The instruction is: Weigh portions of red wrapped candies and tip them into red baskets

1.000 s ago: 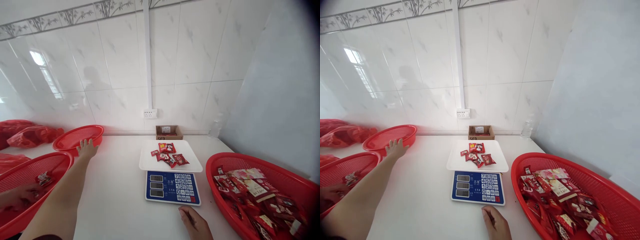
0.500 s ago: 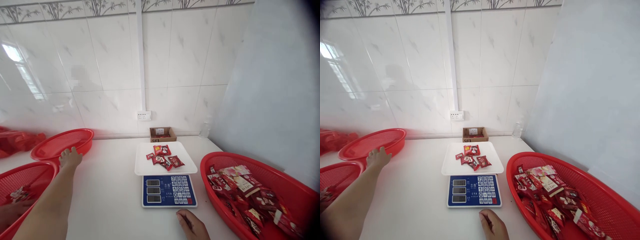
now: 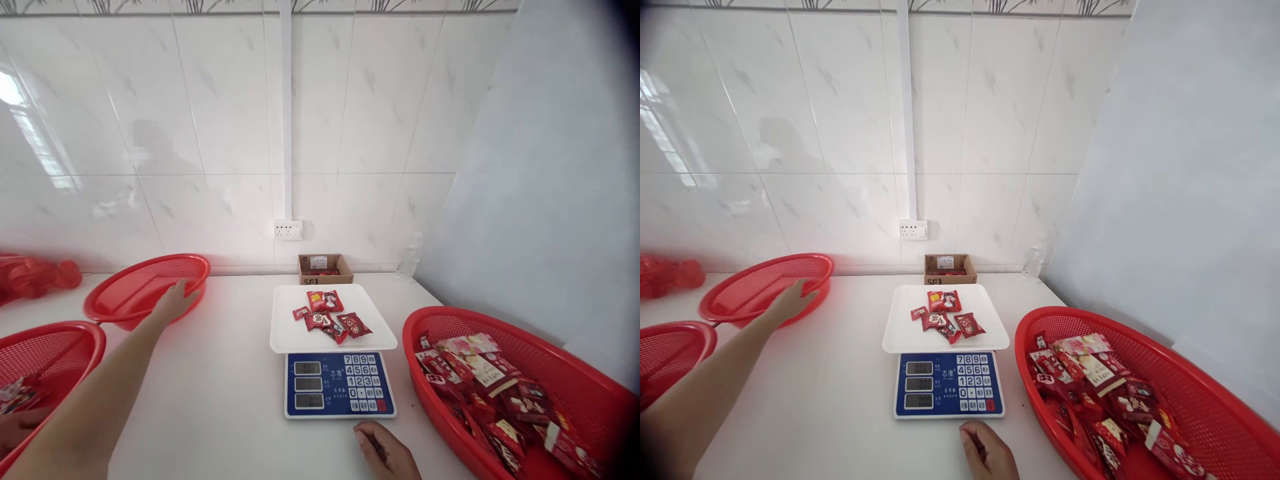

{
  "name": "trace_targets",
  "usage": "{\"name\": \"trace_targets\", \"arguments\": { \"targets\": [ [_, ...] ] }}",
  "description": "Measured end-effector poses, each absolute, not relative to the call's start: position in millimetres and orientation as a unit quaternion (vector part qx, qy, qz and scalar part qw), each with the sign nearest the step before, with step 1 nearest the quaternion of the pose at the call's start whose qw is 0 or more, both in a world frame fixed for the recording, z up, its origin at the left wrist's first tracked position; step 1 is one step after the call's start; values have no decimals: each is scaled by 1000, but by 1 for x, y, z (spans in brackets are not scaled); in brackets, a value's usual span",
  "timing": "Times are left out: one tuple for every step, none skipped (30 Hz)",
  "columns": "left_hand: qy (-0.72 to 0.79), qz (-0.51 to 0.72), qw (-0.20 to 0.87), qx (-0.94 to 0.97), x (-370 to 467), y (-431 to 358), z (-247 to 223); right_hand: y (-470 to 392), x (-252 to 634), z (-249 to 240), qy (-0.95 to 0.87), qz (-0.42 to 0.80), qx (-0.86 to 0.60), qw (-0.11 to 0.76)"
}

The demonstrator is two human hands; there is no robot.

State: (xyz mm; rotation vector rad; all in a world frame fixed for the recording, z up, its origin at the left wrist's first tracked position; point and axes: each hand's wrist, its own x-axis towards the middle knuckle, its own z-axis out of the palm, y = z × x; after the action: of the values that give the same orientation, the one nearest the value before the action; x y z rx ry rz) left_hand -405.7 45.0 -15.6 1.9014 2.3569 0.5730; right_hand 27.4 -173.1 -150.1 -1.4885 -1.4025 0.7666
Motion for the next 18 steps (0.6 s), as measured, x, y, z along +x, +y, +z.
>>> {"name": "trace_targets", "arguments": {
  "targets": [
    [747, 183, 41, 638, -390, 43, -16, -174, 28, -149, -577, 323, -602, 448],
    [729, 180, 52, 658, -374, 41, -17, -174, 29, -148, -583, 333, -598, 438],
    [710, 178, 62, 678, -358, 37, -18, -174, 29, -147, -585, 338, -595, 434],
    [692, 175, 73, 697, -341, 33, -19, -175, 29, -147, -584, 340, -593, 438],
    [675, 171, 86, 713, -325, 28, -21, -176, 28, -147, -578, 337, -593, 447],
    [660, 165, 99, 726, -310, 23, -22, -176, 28, -148, -571, 331, -595, 459],
    [646, 159, 112, 738, -296, 18, -24, -177, 28, -148, -565, 325, -597, 468],
    [634, 153, 121, 748, -284, 13, -26, -178, 27, -147, -562, 320, -598, 473],
    [623, 149, 127, 757, -273, 9, -27, -178, 28, -147, -564, 319, -598, 472],
    [615, 146, 127, 764, -263, 6, -27, -178, 28, -146, -569, 322, -596, 467],
    [609, 147, 123, 770, -254, 3, -27, -178, 29, -145, -574, 326, -594, 459],
    [605, 149, 115, 774, -245, 1, -26, -178, 30, -144, -580, 332, -591, 452],
    [600, 152, 104, 778, -237, 0, -25, -178, 31, -143, -584, 338, -588, 446],
    [592, 154, 93, 786, -228, -1, -23, -178, 32, -142, -587, 343, -585, 443],
    [578, 153, 83, 797, -219, -2, -22, -178, 32, -141, -587, 345, -584, 442],
    [556, 149, 76, 814, -209, -3, -20, -178, 33, -141, -587, 345, -584, 443],
    [528, 141, 72, 834, -198, -4, -20, -178, 33, -141, -587, 344, -584, 442],
    [496, 129, 71, 855, -187, -5, -20, -178, 33, -142, -587, 344, -585, 441]
  ]
}}
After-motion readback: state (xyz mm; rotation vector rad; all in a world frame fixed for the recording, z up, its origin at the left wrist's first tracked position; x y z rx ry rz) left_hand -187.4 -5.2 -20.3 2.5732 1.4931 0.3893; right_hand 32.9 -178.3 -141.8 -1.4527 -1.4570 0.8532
